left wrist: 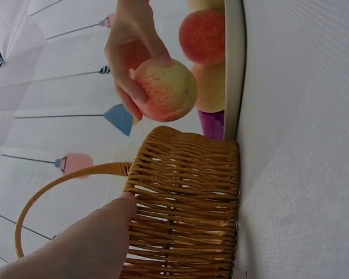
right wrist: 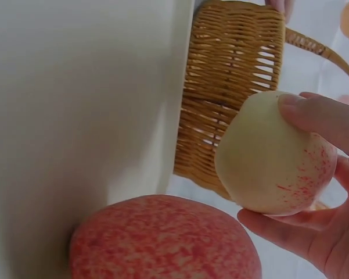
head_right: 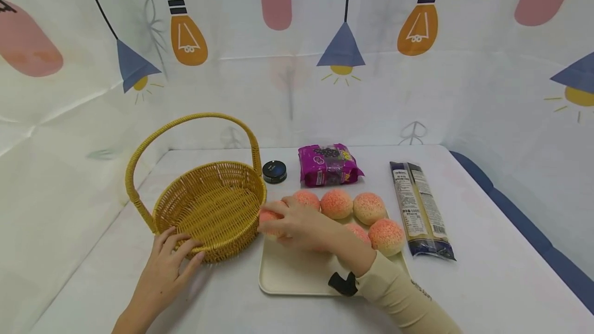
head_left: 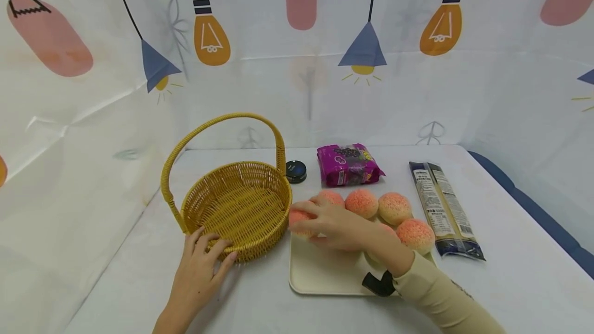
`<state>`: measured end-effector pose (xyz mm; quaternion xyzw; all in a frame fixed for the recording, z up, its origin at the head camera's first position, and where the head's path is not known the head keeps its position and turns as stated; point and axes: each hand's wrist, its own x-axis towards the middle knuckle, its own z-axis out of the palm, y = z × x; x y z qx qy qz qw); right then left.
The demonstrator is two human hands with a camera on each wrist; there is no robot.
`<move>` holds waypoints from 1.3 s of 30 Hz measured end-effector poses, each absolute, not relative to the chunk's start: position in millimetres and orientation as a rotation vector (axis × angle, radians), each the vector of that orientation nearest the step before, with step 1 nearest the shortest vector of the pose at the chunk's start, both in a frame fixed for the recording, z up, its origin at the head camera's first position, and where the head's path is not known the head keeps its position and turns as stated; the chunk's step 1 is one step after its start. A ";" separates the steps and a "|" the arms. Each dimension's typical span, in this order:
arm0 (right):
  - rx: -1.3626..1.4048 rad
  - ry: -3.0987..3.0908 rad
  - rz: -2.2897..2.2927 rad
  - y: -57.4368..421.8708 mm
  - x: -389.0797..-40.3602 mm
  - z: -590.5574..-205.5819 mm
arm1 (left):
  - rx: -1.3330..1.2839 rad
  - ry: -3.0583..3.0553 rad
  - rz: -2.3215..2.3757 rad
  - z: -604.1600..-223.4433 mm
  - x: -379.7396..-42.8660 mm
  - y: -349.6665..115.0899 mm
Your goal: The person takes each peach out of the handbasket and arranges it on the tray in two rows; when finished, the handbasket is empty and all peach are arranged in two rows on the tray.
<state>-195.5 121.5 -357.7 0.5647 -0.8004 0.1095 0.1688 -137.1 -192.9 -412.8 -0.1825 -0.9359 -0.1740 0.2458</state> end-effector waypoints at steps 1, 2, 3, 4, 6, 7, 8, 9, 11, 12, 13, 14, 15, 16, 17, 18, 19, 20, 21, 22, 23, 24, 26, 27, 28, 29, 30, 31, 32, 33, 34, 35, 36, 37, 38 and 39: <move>1.608 -2.272 0.302 121.0 -195.0 -358.9 | -0.498 -2.552 -0.472 -413.1 -137.0 -193.0; 1.608 -2.278 0.291 120.7 -194.4 -360.0 | -0.497 -2.551 -0.471 -413.3 -136.9 -193.1; 1.602 -2.292 0.274 120.6 -193.6 -361.0 | -0.498 -2.548 -0.470 -413.6 -136.8 -193.2; 1.596 -2.312 0.258 120.6 -192.6 -361.8 | -0.499 -2.545 -0.471 -413.8 -136.7 -193.2; 1.573 -2.377 0.231 121.1 -190.3 -363.3 | -0.501 -2.539 -0.469 -414.0 -136.7 -193.3; 1.560 -2.409 0.216 121.7 -189.3 -364.2 | -0.502 -2.537 -0.469 -414.0 -136.6 -193.2; 1.544 -2.443 0.203 122.2 -188.7 -365.5 | -0.501 -2.535 -0.469 -414.0 -136.5 -193.2; 1.528 -2.472 0.188 122.7 -188.1 -366.8 | -0.500 -2.534 -0.468 -413.9 -136.4 -193.2; 1.518 -2.501 0.185 123.7 -188.0 -370.1 | -0.500 -2.534 -0.468 -413.8 -136.4 -193.0; 1.517 -2.506 0.182 123.9 -188.4 -372.0 | -0.501 -2.533 -0.467 -413.8 -136.4 -193.0; 1.518 -2.507 0.187 124.4 -188.6 -373.4 | -0.500 -2.534 -0.466 -413.8 -136.4 -193.1; 1.520 -2.505 0.190 124.9 -189.2 -375.1 | -0.500 -2.535 -0.465 -413.8 -136.5 -193.1; 1.525 -2.499 0.202 125.2 -189.5 -376.1 | -0.500 -2.536 -0.466 -413.8 -136.6 -193.0; 1.532 -2.491 0.214 125.6 -189.9 -377.1 | -0.501 -2.536 -0.467 -413.9 -136.7 -192.9; 1.534 -2.488 0.217 125.9 -190.3 -377.9 | -0.499 -2.538 -0.468 -413.9 -136.8 -192.9; 1.534 -2.492 0.223 126.3 -190.5 -378.2 | -0.499 -2.540 -0.470 -414.0 -136.9 -192.8; 1.534 -2.494 0.224 126.8 -191.0 -379.0 | -0.497 -2.544 -0.471 -414.1 -137.1 -192.6; 1.533 -2.499 0.221 127.1 -191.6 -379.9 | -0.496 -2.547 -0.472 -414.1 -137.2 -192.5; 1.528 -2.508 0.216 127.6 -191.8 -380.6 | -0.497 -2.549 -0.475 -414.2 -137.2 -192.4; 1.522 -2.519 0.207 127.9 -192.2 -381.4 | -0.496 -2.552 -0.476 -414.2 -137.3 -192.2; 1.517 -2.529 0.201 128.2 -192.7 -382.1 | -0.496 -2.554 -0.477 -414.2 -137.3 -192.1; 1.507 -2.539 0.189 128.6 -192.9 -382.8 | -0.495 -2.556 -0.477 -414.1 -137.2 -192.1; 1.487 -2.553 0.168 129.2 -192.9 -383.5 | -0.496 -2.554 -0.475 -414.0 -137.0 -192.0; 1.476 -2.557 0.154 129.4 -192.9 -383.7 | -0.496 -2.553 -0.475 -413.9 -136.9 -192.1; 1.461 -2.563 0.141 129.5 -192.5 -383.5 | -0.495 -2.553 -0.472 -413.9 -137.0 -192.2; 1.449 -2.566 0.133 129.4 -192.3 -383.2 | -0.494 -2.551 -0.470 -413.8 -137.0 -192.3; 1.434 -2.570 0.124 129.5 -191.9 -382.7 | -0.494 -2.550 -0.469 -413.8 -137.0 -192.3; 1.424 -2.575 0.124 129.6 -191.5 -382.2 | -0.494 -2.550 -0.468 -413.8 -137.0 -192.4; 1.417 -2.577 0.125 129.7 -191.2 -381.4 | -0.494 -2.550 -0.468 -413.7 -137.0 -192.4; 1.410 -2.582 0.130 129.9 -191.0 -380.7 | -0.494 -2.550 -0.469 -413.7 -136.9 -192.4; 1.399 -2.587 0.136 130.2 -190.6 -379.6 | -0.494 -2.550 -0.470 -413.6 -136.9 -192.4; 1.394 -2.588 0.142 130.6 -190.5 -378.7 | -0.495 -2.551 -0.469 -413.6 -136.9 -192.4; 1.387 -2.591 0.144 131.3 -190.4 -378.1 | -0.494 -2.551 -0.467 -413.5 -137.0 -192.4; 1.387 -2.589 0.156 131.8 -190.2 -377.1 | -0.493 -2.552 -0.467 -413.4 -137.0 -192.4; 1.387 -2.585 0.160 132.3 -190.2 -376.5 | -0.492 -2.553 -0.466 -413.4 -137.1 -192.5; 1.391 -2.577 0.165 132.6 -190.1 -375.9 | -0.490 -2.553 -0.468 -413.3 -137.1 -192.5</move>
